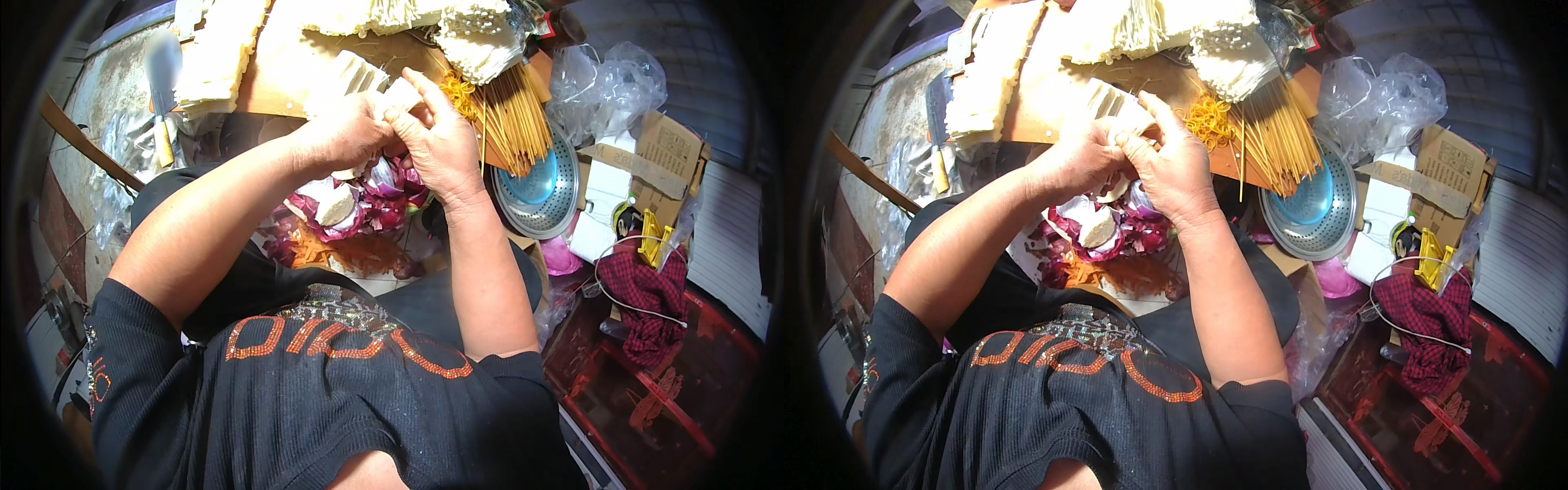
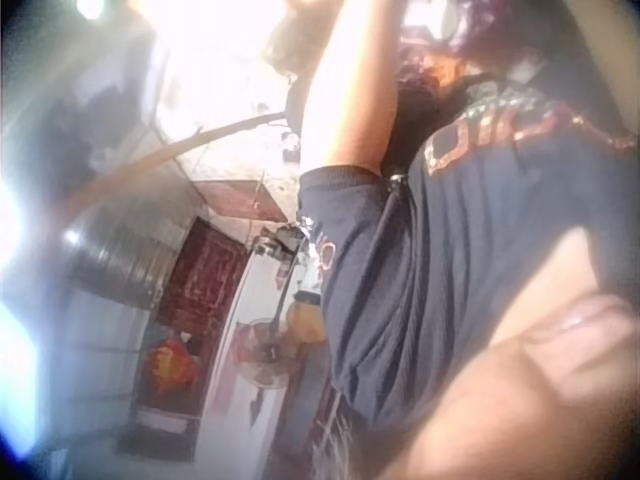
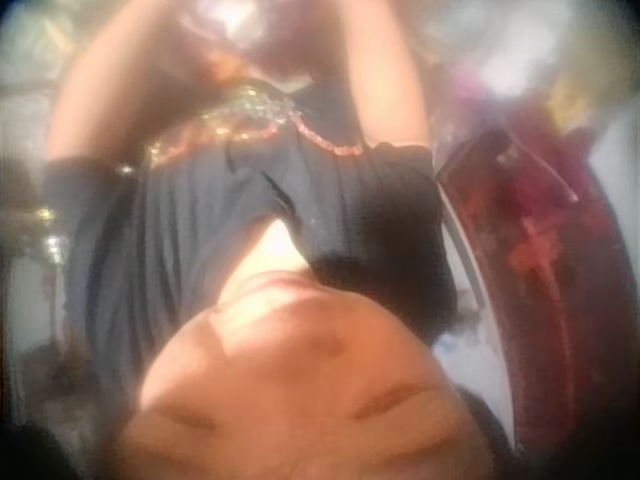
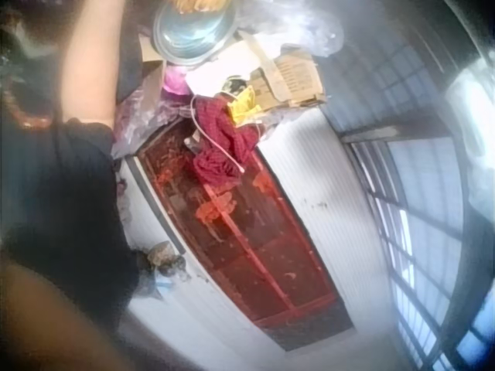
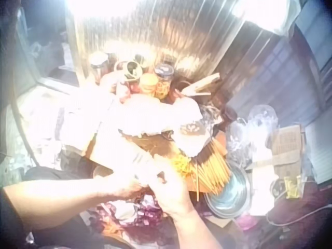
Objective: The person sits on the floor and repeatedly picks up small white fibrous bundles, separates them, and secures them with yellow rubber bands. The person handles wooden sticks and places the finished bundles on a wooden board.
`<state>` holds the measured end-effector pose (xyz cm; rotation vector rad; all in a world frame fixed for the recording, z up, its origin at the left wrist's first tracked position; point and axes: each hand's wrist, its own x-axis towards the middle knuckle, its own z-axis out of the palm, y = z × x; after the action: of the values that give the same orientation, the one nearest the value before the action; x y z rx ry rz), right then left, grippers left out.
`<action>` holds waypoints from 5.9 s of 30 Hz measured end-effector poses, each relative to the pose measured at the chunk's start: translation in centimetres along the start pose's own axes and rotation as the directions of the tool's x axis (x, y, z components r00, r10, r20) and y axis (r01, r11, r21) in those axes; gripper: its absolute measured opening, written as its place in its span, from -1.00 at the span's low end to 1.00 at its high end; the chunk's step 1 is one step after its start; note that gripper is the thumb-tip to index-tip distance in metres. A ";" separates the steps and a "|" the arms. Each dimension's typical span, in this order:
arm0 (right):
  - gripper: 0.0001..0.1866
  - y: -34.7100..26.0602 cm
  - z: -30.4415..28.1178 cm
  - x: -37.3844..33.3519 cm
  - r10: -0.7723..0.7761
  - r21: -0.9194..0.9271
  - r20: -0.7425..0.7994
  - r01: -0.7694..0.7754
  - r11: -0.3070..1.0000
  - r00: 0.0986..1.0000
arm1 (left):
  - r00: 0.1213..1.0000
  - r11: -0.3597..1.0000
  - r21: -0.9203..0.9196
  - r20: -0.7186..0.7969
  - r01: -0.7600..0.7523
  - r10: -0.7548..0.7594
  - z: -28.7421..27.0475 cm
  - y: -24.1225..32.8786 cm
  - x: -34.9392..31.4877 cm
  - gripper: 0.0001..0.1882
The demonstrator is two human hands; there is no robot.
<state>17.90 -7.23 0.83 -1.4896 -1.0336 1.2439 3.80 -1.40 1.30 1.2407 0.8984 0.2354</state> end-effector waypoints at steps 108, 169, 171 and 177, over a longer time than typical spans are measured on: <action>-0.58 1.1 3.8 -7.4 0.279 -0.546 0.335 -0.055 0.836 0.900 | 0.881 0.650 0.758 -0.275 -0.048 0.385 -9.3 2.3 -5.0 -0.62; -0.62 8.0 3.6 6.1 0.377 -0.011 -0.207 -0.388 0.922 0.903 | 0.843 0.959 -0.167 -0.460 0.228 -0.280 -3.8 -1.0 0.9 -0.83; -0.63 7.3 3.6 5.7 0.325 -0.032 -0.226 -0.341 0.940 0.918 | 0.870 0.964 -0.150 -0.417 0.221 -0.264 -4.4 -2.7 1.4 -0.84; -0.54 6.7 3.3 4.2 0.242 -0.321 -0.273 -0.325 0.889 0.931 | 0.950 0.678 0.699 -0.313 0.228 0.003 -3.6 -0.8 1.2 -0.71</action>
<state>15.53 -4.33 -6.88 -2.0819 -0.9464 1.0824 1.86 1.61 -0.12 1.9206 1.4051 -0.0705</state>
